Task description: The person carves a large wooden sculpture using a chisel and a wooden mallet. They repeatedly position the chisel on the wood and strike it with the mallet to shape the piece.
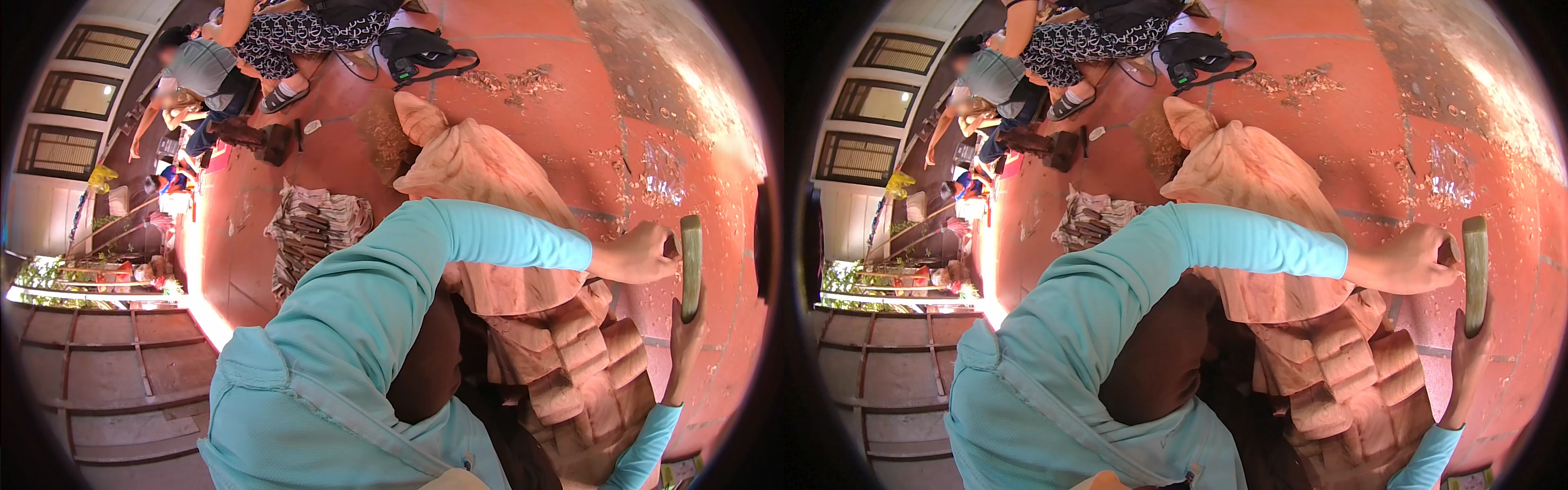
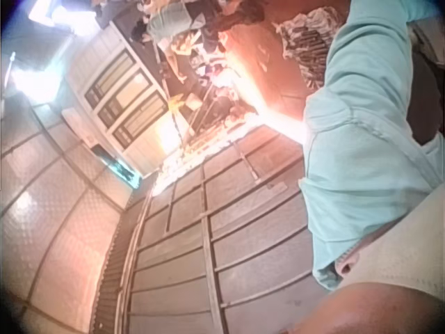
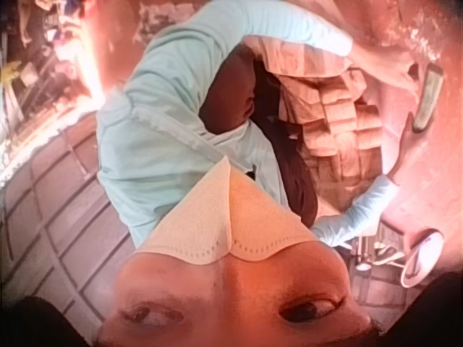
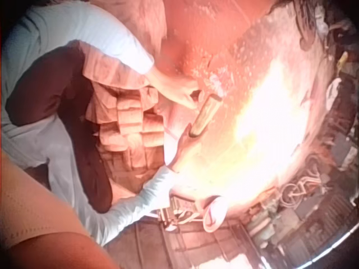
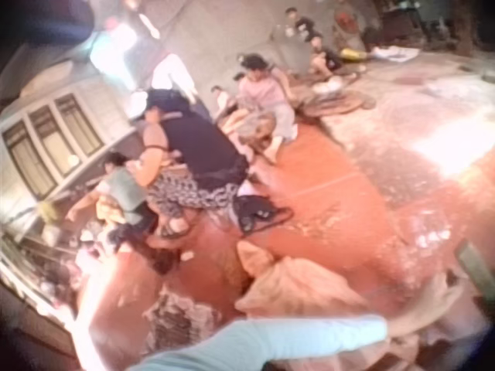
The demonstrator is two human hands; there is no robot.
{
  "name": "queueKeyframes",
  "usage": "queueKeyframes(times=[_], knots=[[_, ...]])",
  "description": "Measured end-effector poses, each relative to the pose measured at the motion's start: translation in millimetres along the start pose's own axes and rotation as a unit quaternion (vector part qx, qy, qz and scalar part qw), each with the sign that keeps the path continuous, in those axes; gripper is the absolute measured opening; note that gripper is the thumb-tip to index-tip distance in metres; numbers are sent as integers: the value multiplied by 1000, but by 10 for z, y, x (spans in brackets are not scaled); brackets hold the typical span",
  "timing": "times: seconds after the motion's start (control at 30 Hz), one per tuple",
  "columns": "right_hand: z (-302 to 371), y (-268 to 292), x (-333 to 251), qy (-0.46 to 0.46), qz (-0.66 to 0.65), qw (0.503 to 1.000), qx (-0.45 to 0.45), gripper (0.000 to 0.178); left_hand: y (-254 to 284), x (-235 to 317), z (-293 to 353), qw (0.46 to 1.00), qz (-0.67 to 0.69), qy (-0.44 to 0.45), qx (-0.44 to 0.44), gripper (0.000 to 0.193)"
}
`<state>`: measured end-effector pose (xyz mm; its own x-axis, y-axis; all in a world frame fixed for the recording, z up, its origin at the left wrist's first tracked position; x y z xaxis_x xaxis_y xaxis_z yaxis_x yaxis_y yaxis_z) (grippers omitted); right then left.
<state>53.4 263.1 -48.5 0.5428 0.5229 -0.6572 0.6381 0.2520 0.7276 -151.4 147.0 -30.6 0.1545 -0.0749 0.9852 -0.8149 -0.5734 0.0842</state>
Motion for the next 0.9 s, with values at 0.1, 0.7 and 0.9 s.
queueKeyframes(times=[0.1, 0.7, 0.9], knots=[[8, -15, 5, -40, -3, 999, -20, 57, 57, 14, 24, 1000, 6, 2, 25, 20], [-17, 35, -105, 73, -9, 995, 67, 55, 261, 622, -46, 975, 163, 148, 24, 31], [30, 215, -432, -26, 48, 998, 37, 47, 177, 405, 25, 976, 134, 170, -37, 34]])
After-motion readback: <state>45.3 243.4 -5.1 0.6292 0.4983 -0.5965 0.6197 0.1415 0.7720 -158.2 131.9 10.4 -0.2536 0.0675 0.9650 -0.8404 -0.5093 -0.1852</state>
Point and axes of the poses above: each hand's wrist, its own z-axis away from the middle knuckle, its own y-axis out of the back of the hand, x = y × z, the point moved 1 cm from there along -z, towards the middle knuckle, and after that the axes turned 13 degrees about x, right-handed, at the moved point
